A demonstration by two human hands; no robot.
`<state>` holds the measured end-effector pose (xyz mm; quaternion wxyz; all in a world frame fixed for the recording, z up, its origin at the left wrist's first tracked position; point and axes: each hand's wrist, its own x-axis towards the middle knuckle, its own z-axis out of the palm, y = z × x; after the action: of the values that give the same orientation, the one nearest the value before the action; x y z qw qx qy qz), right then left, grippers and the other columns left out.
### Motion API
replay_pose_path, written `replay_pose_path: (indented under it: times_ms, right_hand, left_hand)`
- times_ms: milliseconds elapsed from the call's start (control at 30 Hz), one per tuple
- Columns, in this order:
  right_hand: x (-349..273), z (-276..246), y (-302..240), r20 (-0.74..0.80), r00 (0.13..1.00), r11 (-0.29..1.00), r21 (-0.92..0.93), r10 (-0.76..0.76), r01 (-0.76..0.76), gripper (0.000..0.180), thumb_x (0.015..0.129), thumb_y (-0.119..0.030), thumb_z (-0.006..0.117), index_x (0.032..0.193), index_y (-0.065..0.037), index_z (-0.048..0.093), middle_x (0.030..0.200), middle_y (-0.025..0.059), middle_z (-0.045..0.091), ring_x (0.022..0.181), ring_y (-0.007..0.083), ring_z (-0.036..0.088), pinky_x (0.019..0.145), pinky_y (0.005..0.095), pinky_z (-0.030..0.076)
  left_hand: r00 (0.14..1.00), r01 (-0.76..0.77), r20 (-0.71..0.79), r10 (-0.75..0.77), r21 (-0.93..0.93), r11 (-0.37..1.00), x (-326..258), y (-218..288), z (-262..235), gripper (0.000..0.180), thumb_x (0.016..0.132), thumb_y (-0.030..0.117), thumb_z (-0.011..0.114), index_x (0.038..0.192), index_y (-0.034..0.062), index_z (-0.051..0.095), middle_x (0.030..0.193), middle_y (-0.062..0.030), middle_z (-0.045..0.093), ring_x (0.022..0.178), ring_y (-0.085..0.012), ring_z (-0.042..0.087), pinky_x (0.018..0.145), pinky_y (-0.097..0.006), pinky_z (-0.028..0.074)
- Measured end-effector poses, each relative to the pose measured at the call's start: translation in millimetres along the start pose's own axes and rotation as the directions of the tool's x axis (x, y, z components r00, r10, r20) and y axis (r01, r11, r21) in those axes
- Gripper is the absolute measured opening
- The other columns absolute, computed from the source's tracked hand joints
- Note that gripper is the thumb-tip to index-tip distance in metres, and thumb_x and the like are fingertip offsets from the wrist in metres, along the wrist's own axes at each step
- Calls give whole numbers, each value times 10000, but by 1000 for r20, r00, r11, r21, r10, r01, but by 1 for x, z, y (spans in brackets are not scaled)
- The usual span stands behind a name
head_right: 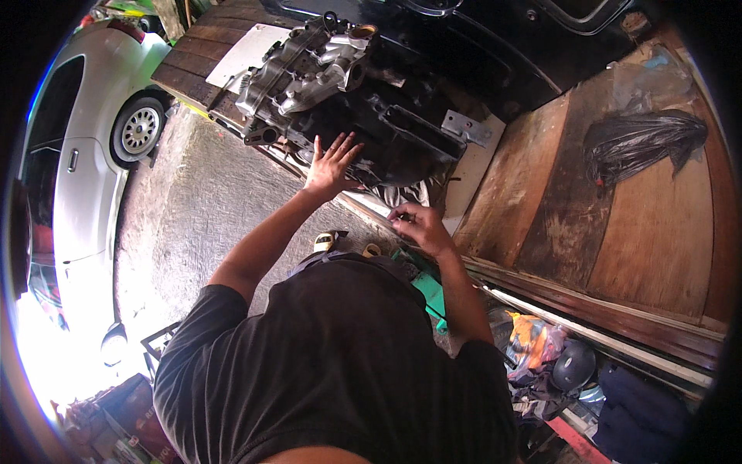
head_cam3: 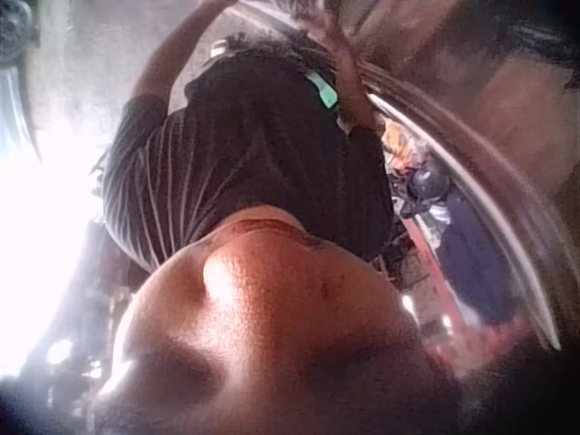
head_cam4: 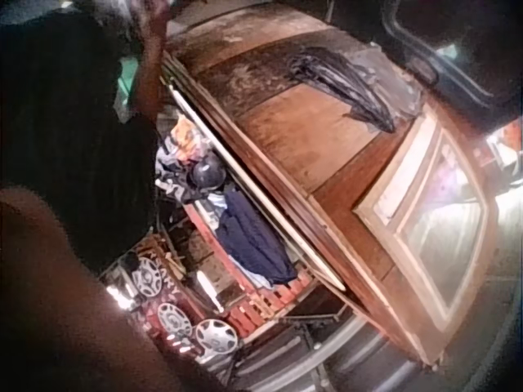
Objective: The person retrieves a wrench and a brush from a shelf, then uses the wrench to loosen and remove bolts from a car engine block resting on a wooden workbench. The person repeatedly applies the wrench to different bolt locations on the engine throughout the clip.
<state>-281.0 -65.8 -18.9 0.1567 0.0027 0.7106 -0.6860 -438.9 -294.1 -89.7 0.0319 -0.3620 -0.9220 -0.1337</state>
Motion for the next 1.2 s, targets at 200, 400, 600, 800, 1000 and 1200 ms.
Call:
replay_pose_path:
  times_ms: [200,400,600,800,1000,1200]
  right_hand:
    - [13,29,-9,-54,881,742,-566,-469,360,132,856,-134,692,905,-30,625,872,106,640,779,252,645,683,337,509]
    - [67,45,-46,56,825,513,-759,-563,401,135,864,-153,694,884,-49,610,822,124,657,719,314,654,612,377,509]
    - [88,46,-63,118,814,438,-795,-569,421,165,854,-193,708,858,-60,612,781,118,659,663,313,647,561,381,492]
    - [60,38,-48,6,770,577,-660,-637,482,138,891,-149,682,865,-33,610,732,77,642,582,197,624,527,301,471]
    - [29,3,5,-492,829,946,36,-265,324,111,940,-112,610,934,-2,617,735,85,646,635,189,662,575,297,522]
    - [19,5,44,-591,799,916,253,-109,312,168,973,-133,563,980,33,591,775,130,655,696,227,682,614,310,556]
  left_hand:
    - [999,-31,-42,32,29,999,-2,-2,2,995,675,592,731,1487,195,314,1571,-91,254,1457,-256,224,1131,-657,43]
    - [998,-44,-49,43,-27,999,-2,-7,0,989,677,579,735,1485,180,328,1565,-103,264,1463,-266,207,1148,-623,49]
    - [993,-105,45,106,-24,994,-21,-36,-38,918,744,532,720,1489,164,331,1588,-113,195,1484,-284,114,1179,-553,73]
    - [998,-17,55,15,40,999,-16,-43,-52,971,717,583,717,1498,171,311,1592,-105,182,1485,-291,97,1171,-580,63]
    - [997,-22,74,19,35,999,-13,-26,-44,1015,676,602,732,1500,191,305,1597,-99,173,1488,-280,90,1123,-676,14]
    - [997,-57,58,58,-24,998,-4,-17,-34,1031,671,641,714,1496,172,312,1589,-105,200,1487,-278,102,1128,-665,14]
